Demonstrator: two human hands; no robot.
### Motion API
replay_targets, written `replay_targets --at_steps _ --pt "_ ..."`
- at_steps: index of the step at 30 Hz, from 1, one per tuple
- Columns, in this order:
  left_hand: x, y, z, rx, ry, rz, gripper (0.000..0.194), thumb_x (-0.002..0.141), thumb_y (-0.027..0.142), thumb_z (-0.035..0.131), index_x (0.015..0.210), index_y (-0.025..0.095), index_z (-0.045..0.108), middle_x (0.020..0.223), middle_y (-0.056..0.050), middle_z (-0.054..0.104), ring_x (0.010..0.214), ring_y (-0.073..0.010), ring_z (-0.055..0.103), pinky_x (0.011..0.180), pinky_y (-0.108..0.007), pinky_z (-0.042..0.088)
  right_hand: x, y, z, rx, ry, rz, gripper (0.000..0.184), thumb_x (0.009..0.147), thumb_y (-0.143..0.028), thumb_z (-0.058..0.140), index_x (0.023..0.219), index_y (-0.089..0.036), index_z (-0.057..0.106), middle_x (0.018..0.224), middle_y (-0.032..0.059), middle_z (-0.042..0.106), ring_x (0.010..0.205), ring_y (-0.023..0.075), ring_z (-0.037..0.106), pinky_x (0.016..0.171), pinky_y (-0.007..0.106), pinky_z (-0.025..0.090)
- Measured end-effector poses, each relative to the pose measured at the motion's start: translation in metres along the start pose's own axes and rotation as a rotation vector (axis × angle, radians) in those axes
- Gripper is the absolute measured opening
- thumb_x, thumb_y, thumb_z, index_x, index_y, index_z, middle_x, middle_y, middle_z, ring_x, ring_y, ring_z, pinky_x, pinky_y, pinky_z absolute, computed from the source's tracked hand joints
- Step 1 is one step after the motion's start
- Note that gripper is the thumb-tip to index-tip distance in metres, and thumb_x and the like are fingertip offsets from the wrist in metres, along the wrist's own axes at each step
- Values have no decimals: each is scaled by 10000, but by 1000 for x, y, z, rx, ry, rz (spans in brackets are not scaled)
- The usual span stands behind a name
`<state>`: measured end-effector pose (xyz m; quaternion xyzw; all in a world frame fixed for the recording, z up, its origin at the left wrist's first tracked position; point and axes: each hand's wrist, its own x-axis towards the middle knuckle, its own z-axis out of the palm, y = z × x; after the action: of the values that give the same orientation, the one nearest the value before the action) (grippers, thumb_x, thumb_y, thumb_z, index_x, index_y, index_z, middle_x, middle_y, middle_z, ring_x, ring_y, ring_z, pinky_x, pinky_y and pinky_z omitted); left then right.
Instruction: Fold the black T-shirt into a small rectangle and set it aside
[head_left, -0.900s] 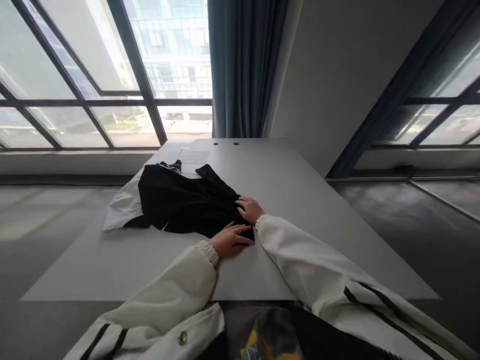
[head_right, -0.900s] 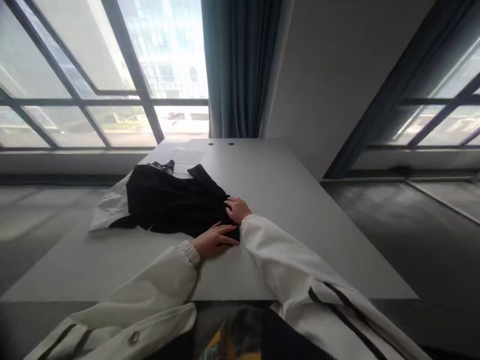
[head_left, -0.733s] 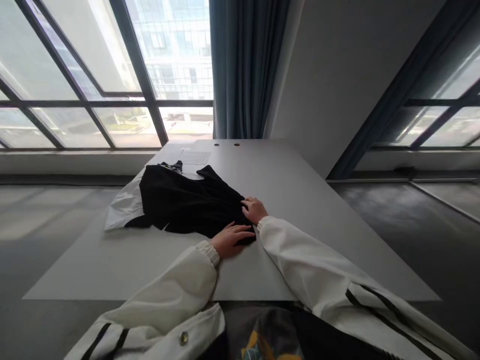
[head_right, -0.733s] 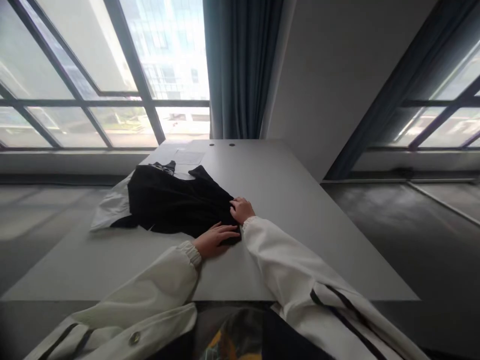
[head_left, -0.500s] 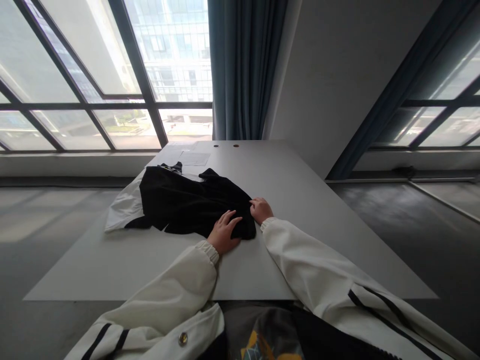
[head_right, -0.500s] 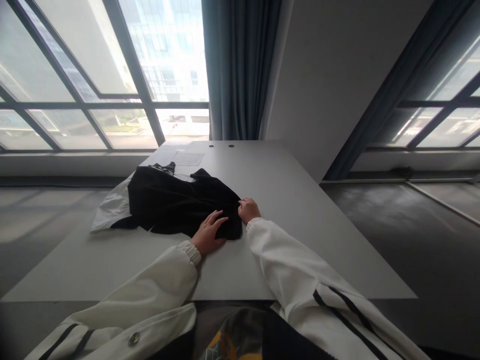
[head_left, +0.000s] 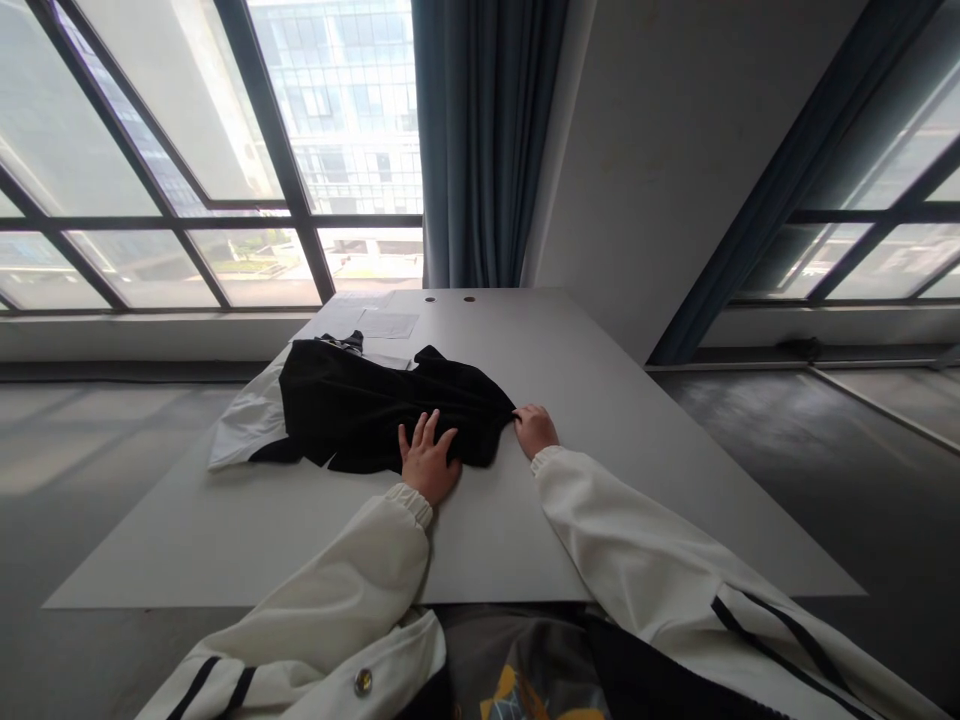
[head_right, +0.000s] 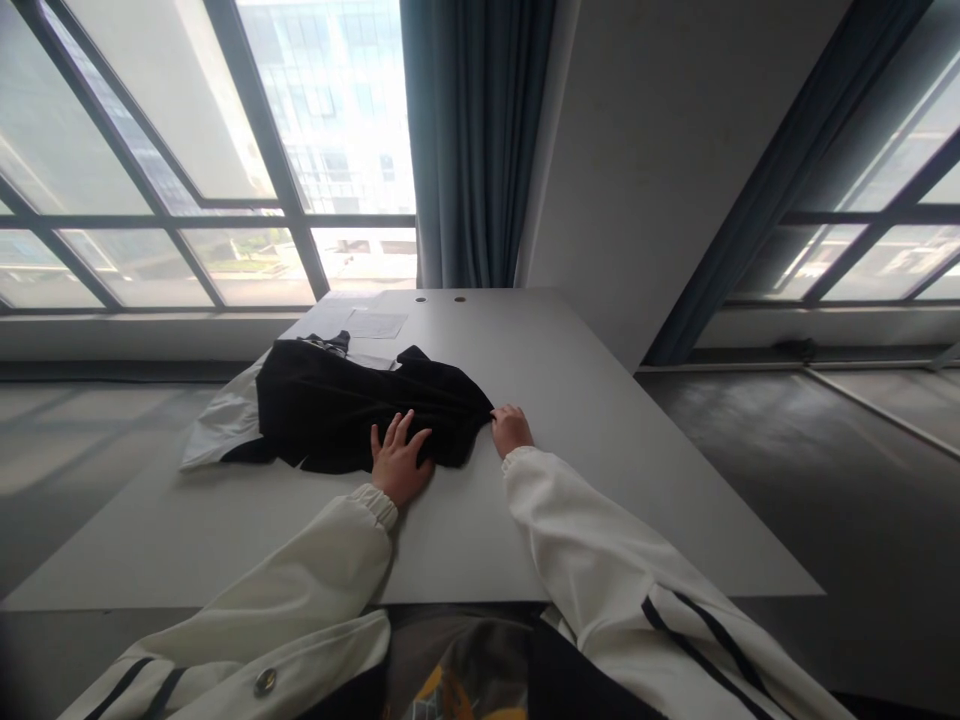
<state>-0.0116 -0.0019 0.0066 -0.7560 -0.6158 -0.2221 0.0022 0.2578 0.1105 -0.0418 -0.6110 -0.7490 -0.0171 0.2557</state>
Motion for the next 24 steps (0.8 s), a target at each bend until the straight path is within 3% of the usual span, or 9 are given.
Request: replay_targets --at_steps 3,8,13,17,20,24 --pt "5 -16 -3 22 -33 -155 693 868 424 747 1531 358 559 1756 -110 257 1619 -416 200 1252 -775 26 -2 9 -2 2 17 18 285 970 -140 566 1119 -150 809 1092 139 764 1045 271 634 1011 374 455" --pt "7 -32 -4 13 -57 -245 851 849 536 770 1616 378 437 1778 -119 172 1625 -446 149 1252 -746 145 -6 31 -10 11 61 70 255 946 -146 586 1035 -182 822 1032 116 782 999 257 654 979 365 458" --pt "5 -30 0 -7 -118 -183 959 831 511 791 1664 355 342 1776 -153 152 1573 -466 295 1260 -692 204 -11 51 -23 28 123 131 248 919 -160 578 994 -182 813 1019 120 789 983 260 675 970 385 471" --pt "4 -34 2 -16 -136 -120 970 806 497 813 1652 364 358 1764 -141 205 1568 -424 323 1274 -673 179 -21 61 -34 88 181 152 223 890 -185 582 959 -184 794 1003 120 783 968 269 681 966 404 488" --pt "5 -44 1 -47 -117 -115 947 799 482 814 1637 357 391 1769 -122 196 1593 -407 276 1288 -610 213 -35 60 -44 153 175 85 186 852 -180 601 921 -192 773 1026 126 769 1001 281 675 993 421 498" --pt "10 -61 -4 -32 -34 -257 901 807 474 792 1618 318 433 1784 -121 137 1630 -439 124 1283 -596 227 -54 40 -63 233 72 -106 151 786 -140 600 821 -227 718 1250 111 736 1166 291 631 1088 454 472"
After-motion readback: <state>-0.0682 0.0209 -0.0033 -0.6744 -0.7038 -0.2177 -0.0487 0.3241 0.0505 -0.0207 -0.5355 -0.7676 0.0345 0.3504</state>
